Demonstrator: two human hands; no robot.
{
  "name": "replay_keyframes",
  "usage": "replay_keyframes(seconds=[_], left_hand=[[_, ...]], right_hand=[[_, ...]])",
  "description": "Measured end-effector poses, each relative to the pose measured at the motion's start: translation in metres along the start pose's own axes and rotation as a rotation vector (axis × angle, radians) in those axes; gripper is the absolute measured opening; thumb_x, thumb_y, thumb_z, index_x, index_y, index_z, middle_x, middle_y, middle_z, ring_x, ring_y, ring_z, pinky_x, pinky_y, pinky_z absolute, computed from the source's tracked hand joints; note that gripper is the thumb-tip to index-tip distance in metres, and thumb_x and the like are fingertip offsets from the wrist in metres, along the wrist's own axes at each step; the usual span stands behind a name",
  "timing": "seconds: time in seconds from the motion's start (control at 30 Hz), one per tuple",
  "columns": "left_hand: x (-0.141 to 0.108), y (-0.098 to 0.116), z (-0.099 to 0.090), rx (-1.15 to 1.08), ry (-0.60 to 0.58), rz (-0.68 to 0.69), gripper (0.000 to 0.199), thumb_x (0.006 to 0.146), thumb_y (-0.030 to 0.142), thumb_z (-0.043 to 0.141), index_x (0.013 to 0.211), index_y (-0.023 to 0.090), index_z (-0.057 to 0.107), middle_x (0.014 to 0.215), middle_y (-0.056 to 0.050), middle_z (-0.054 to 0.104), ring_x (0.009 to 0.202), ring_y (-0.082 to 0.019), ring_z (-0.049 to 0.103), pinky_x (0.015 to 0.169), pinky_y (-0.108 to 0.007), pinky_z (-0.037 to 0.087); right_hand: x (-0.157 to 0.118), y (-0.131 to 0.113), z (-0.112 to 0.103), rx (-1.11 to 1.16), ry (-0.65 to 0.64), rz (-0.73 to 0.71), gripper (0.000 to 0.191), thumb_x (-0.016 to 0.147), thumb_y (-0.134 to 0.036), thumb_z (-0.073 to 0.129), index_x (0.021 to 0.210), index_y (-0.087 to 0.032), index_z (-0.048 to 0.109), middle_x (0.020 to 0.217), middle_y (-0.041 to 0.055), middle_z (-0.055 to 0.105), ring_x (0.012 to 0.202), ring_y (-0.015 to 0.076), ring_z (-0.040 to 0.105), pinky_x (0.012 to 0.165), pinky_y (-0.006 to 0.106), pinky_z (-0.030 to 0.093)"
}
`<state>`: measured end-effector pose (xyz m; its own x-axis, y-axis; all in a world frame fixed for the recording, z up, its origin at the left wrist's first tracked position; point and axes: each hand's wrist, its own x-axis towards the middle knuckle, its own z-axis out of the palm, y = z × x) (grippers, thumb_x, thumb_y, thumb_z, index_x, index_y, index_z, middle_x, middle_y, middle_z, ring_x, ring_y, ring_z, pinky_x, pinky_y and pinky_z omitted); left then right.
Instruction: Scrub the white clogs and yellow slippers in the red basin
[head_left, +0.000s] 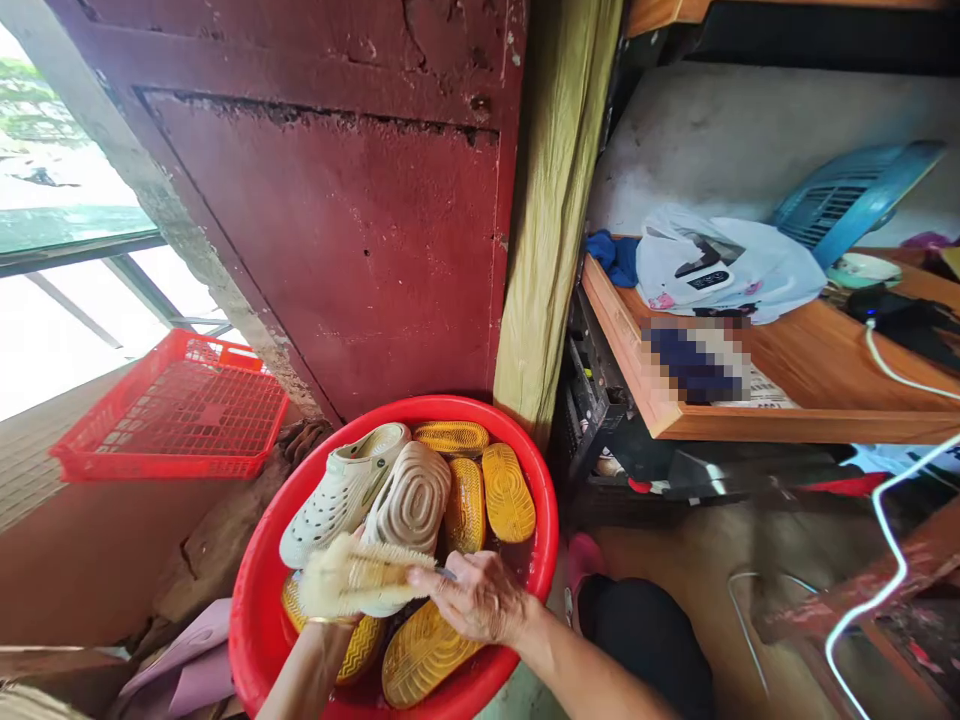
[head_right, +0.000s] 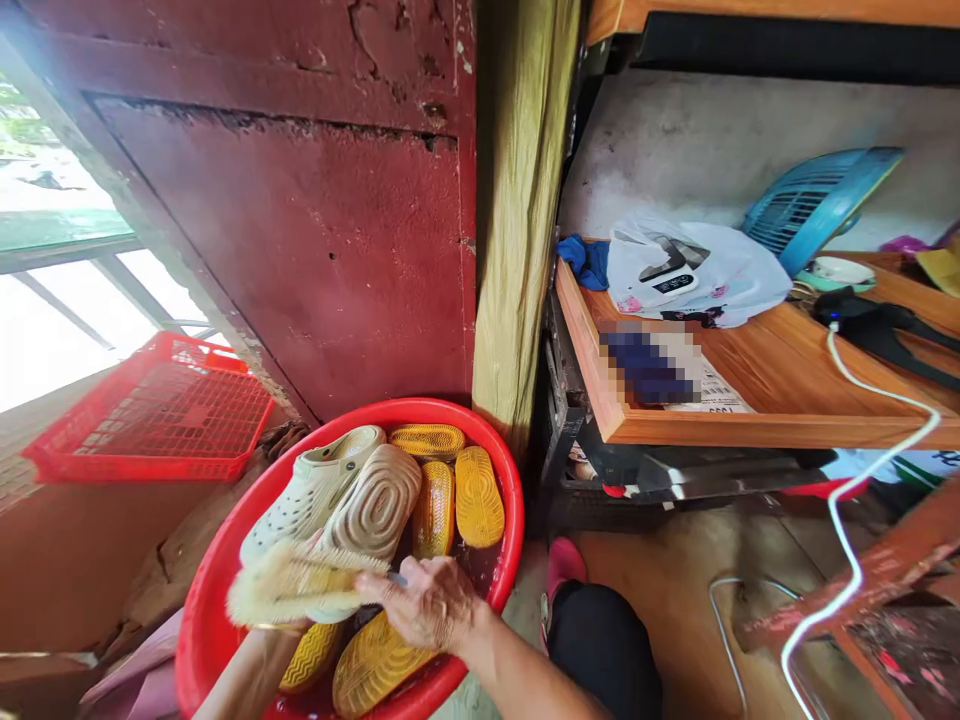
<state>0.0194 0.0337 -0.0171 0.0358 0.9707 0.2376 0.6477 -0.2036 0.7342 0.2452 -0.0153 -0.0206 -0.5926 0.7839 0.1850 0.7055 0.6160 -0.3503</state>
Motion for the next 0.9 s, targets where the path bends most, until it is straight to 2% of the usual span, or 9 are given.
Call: replay_keyframes(seconds=[0.13, 0.23, 0.4, 0.47, 0.57, 0.63, 0.73, 0.8, 0.9], left_hand=[[-0.005, -0.009, -0.005, -0.460, 0.054, -0.253, 0.040, 0.083, 0.053, 0.059, 0.081, 0.017, 0.075, 0.070, -0.008, 0.075, 0.081, -0.029, 0.074, 0.072, -0.038, 0.062], [-0.014, -0.017, 0.000, -0.400, -0.026, -0.235, 0.041, 0.073, 0.057, 0.070, 0.091, 0.020, 0.073, 0.085, -0.006, 0.078, 0.093, -0.031, 0.073, 0.085, -0.040, 0.060], [-0.035, -0.007, 0.035, 0.192, -0.250, 0.093, 0.029, 0.090, 0.046, 0.051, 0.094, 0.023, 0.069, 0.093, -0.012, 0.077, 0.089, -0.028, 0.075, 0.082, -0.038, 0.059], [-0.037, 0.002, 0.041, 0.266, -0.327, 0.168, 0.033, 0.091, 0.045, 0.050, 0.106, 0.023, 0.069, 0.107, -0.013, 0.077, 0.092, -0.028, 0.075, 0.082, -0.038, 0.059], [-0.032, 0.008, 0.024, 0.176, -0.299, 0.229, 0.041, 0.090, 0.048, 0.053, 0.119, 0.024, 0.069, 0.116, -0.013, 0.077, 0.100, -0.028, 0.074, 0.090, -0.038, 0.057], [-0.024, 0.002, 0.002, 0.076, -0.137, 0.145, 0.040, 0.092, 0.050, 0.049, 0.114, 0.024, 0.072, 0.110, -0.012, 0.078, 0.101, -0.027, 0.073, 0.091, -0.037, 0.056], [-0.017, -0.017, -0.020, 0.016, 0.127, -0.188, 0.047, 0.089, 0.057, 0.048, 0.108, 0.021, 0.070, 0.101, -0.012, 0.079, 0.088, -0.026, 0.074, 0.081, -0.036, 0.057], [-0.016, -0.027, -0.017, -0.038, 0.003, -0.337, 0.048, 0.083, 0.062, 0.052, 0.097, 0.021, 0.071, 0.086, -0.009, 0.079, 0.081, -0.027, 0.073, 0.077, -0.037, 0.056], [-0.018, -0.031, 0.007, -0.187, -0.103, -0.396, 0.052, 0.080, 0.070, 0.050, 0.082, 0.023, 0.073, 0.082, -0.008, 0.079, 0.083, -0.027, 0.073, 0.077, -0.037, 0.055]], right_hand=[[0.006, 0.026, -0.006, -0.065, -0.009, 0.392, 0.059, 0.100, -0.022, 0.044, 0.156, -0.038, 0.040, 0.103, 0.0075, 0.073, 0.081, 0.0223, 0.071, 0.077, 0.033, 0.056], [0.007, 0.050, -0.015, -0.042, 0.039, 0.524, 0.058, 0.101, -0.021, 0.039, 0.159, -0.030, 0.037, 0.116, 0.0119, 0.073, 0.094, 0.0255, 0.071, 0.085, 0.037, 0.056], [0.001, 0.033, -0.012, 0.248, 0.191, 0.423, 0.074, 0.094, -0.017, 0.045, 0.164, -0.020, 0.021, 0.146, 0.0123, 0.059, 0.123, 0.0235, 0.063, 0.106, 0.036, 0.050], [-0.003, 0.017, -0.012, 0.335, 0.205, 0.331, 0.076, 0.091, -0.016, 0.045, 0.164, -0.019, 0.022, 0.153, 0.0113, 0.053, 0.131, 0.0224, 0.057, 0.111, 0.036, 0.046], [-0.010, 0.000, -0.026, 0.411, 0.167, 0.211, 0.073, 0.088, -0.015, 0.045, 0.159, -0.020, 0.034, 0.152, 0.0096, 0.053, 0.134, 0.0226, 0.055, 0.112, 0.035, 0.045], [-0.016, -0.006, -0.044, 0.466, 0.061, 0.198, 0.069, 0.087, -0.016, 0.049, 0.155, -0.023, 0.043, 0.139, 0.0075, 0.065, 0.119, 0.0229, 0.066, 0.100, 0.031, 0.053], [-0.026, -0.010, -0.075, 0.587, -0.267, 0.270, 0.053, 0.089, -0.021, 0.050, 0.140, -0.031, 0.058, 0.097, -0.0010, 0.076, 0.065, 0.0152, 0.071, 0.057, 0.019, 0.052], [-0.030, -0.011, -0.091, 0.638, -0.471, 0.314, 0.040, 0.091, -0.025, 0.047, 0.125, -0.031, 0.067, 0.077, -0.0044, 0.070, 0.043, 0.0104, 0.059, 0.039, 0.016, 0.038], [-0.033, -0.011, -0.102, 0.588, -0.569, 0.342, 0.032, 0.091, -0.026, 0.044, 0.109, -0.028, 0.071, 0.069, -0.0044, 0.065, 0.037, 0.0090, 0.054, 0.035, 0.016, 0.031]])
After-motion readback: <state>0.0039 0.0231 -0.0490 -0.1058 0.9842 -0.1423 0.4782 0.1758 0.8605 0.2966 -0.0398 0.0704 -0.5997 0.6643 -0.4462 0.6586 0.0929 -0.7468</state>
